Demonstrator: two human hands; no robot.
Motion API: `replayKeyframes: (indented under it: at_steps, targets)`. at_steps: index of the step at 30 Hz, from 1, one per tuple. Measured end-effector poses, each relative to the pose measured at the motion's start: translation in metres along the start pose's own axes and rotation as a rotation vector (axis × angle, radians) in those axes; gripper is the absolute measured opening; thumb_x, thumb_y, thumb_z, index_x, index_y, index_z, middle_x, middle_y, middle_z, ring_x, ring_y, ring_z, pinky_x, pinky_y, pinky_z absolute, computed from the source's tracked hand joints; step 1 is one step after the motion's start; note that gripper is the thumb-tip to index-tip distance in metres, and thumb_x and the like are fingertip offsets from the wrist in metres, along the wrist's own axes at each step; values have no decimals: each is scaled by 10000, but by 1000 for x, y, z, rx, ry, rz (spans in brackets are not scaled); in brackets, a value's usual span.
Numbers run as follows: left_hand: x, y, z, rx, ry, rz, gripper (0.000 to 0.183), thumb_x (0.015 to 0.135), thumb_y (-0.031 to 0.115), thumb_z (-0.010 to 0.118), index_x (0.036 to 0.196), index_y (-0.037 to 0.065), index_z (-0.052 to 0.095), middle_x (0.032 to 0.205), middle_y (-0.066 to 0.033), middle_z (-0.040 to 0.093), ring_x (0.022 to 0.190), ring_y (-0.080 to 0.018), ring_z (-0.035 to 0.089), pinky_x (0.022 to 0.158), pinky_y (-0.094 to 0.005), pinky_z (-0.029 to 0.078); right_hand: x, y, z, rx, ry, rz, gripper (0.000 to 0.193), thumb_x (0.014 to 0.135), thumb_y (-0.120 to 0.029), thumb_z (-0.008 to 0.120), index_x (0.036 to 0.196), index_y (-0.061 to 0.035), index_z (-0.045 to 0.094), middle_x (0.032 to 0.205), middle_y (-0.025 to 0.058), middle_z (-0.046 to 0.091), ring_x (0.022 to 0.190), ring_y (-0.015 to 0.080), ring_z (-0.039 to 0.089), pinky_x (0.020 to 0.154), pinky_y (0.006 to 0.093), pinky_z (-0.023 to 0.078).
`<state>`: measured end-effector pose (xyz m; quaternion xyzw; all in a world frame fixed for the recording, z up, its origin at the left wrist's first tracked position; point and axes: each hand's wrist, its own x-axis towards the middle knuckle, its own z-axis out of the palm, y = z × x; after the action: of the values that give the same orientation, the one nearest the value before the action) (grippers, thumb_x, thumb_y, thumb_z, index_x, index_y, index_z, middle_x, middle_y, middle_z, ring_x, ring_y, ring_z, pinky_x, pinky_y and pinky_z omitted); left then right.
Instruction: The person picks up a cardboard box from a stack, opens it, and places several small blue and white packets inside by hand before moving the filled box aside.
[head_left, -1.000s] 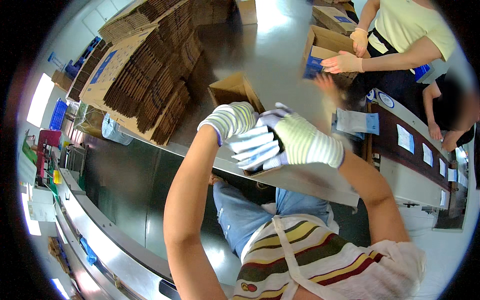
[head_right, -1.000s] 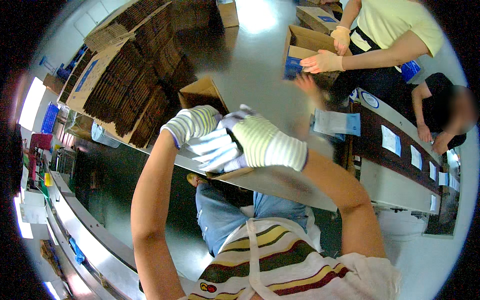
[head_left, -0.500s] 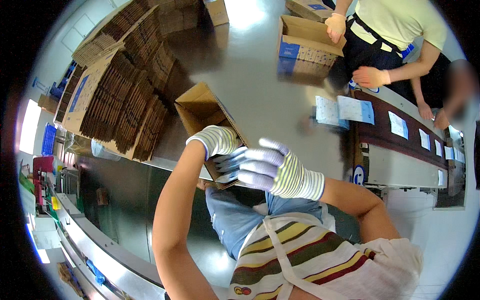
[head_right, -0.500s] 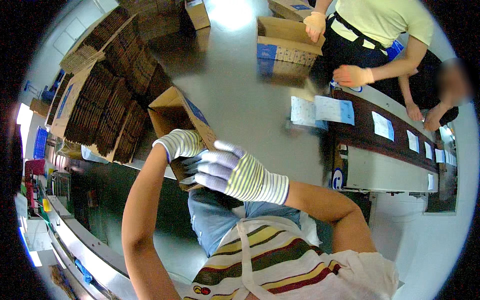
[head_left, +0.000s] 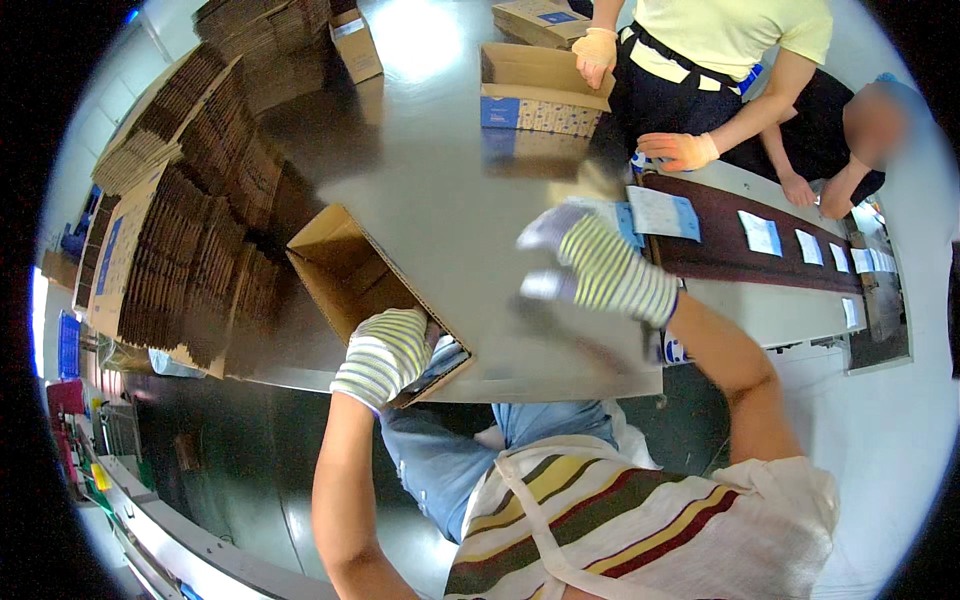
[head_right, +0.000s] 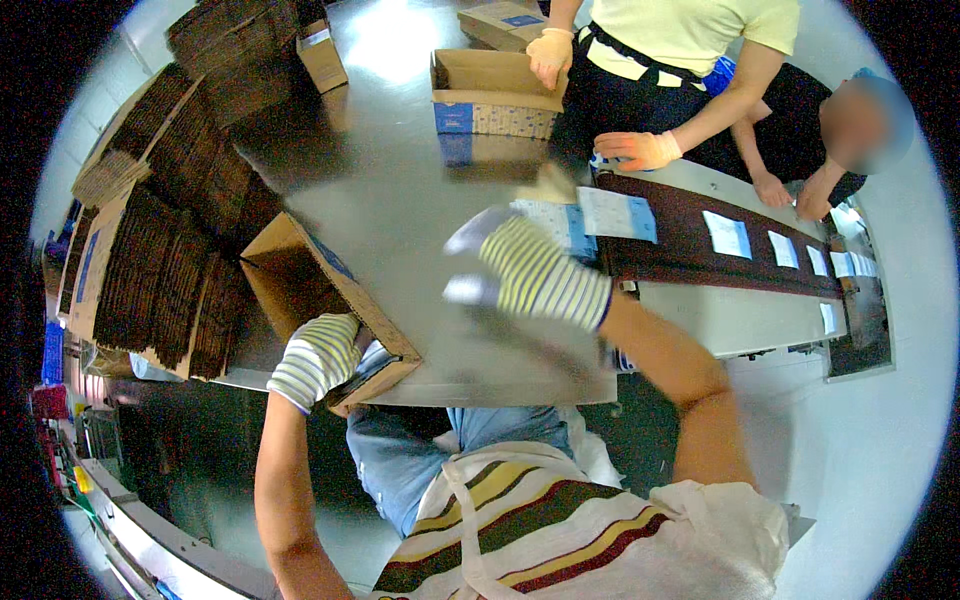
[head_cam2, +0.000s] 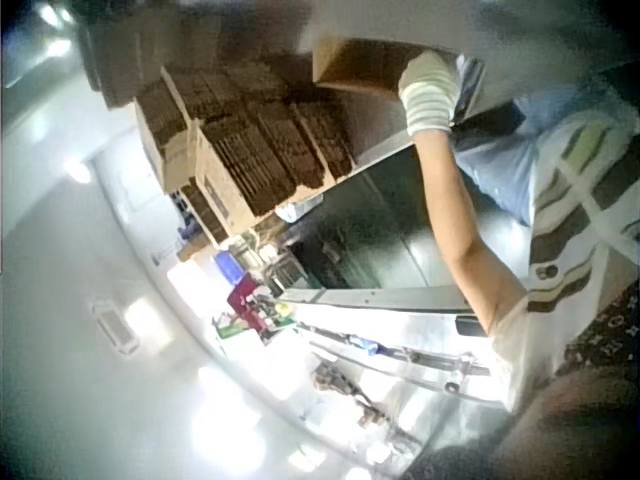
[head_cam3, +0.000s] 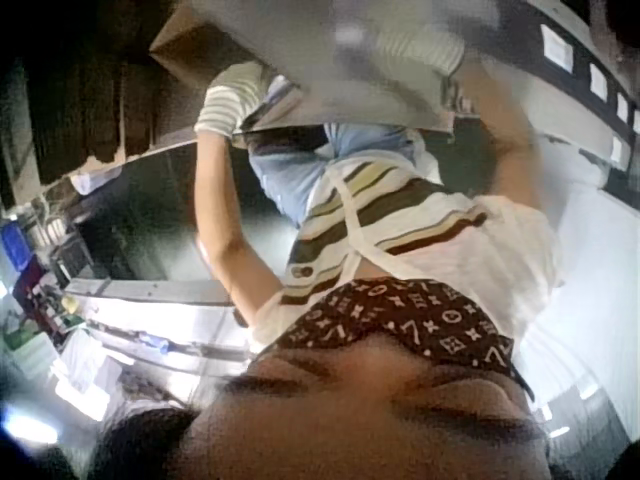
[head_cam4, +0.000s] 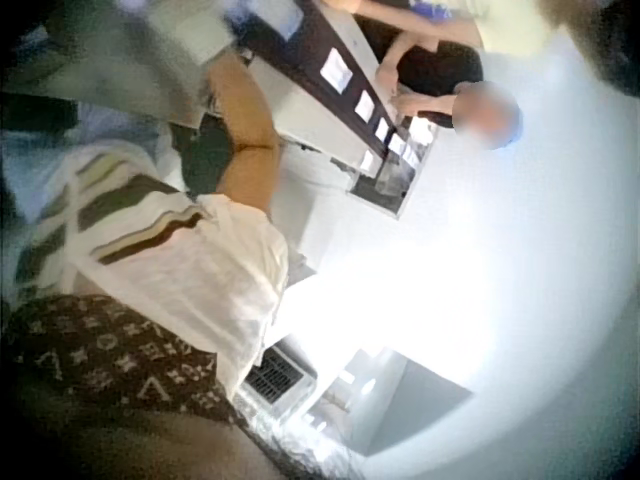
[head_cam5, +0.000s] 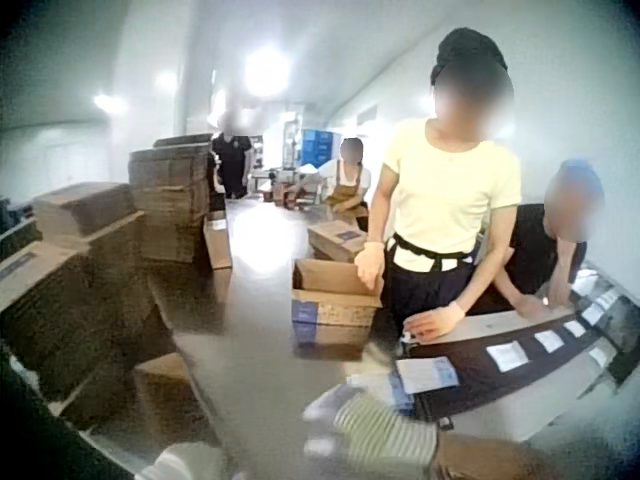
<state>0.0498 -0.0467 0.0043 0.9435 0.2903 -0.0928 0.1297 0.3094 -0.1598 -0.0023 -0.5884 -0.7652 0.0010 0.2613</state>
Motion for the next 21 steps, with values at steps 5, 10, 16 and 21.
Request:
replayKeyframes:
  at_steps: [5,10,16,21]
  targets:
    - [4,-2,10,-11,66,16,338,856,308,527,784,-3,637,758,-229,624,756,-394,609,698,-462,485,-6,149,-32,-34,-203,367,311,816,-225,667,1058,-36,620,978,164,660,907,273,628,815,377,492]
    - [6,1,6,-17,16,-3,400,875,330,473,802,-18,656,814,-239,639,807,-390,625,745,-464,497,7,220,-15,-267,-969,571,618,652,-186,731,1207,1,533,1066,178,641,954,300,620,827,359,494]
    - [-15,-9,12,-38,100,-42,323,840,289,525,768,-2,647,762,-237,621,748,-400,608,691,-468,483,16,108,30,-299,-1089,287,778,594,-479,769,1207,-61,535,989,170,642,912,312,615,830,408,486]
    - [-12,-4,9,-58,84,-45,359,848,302,508,746,-9,657,749,-241,625,740,-392,619,695,-466,490,-30,6,44,-372,-870,139,887,562,-446,803,1249,4,468,1159,258,555,1090,411,533,963,456,414]
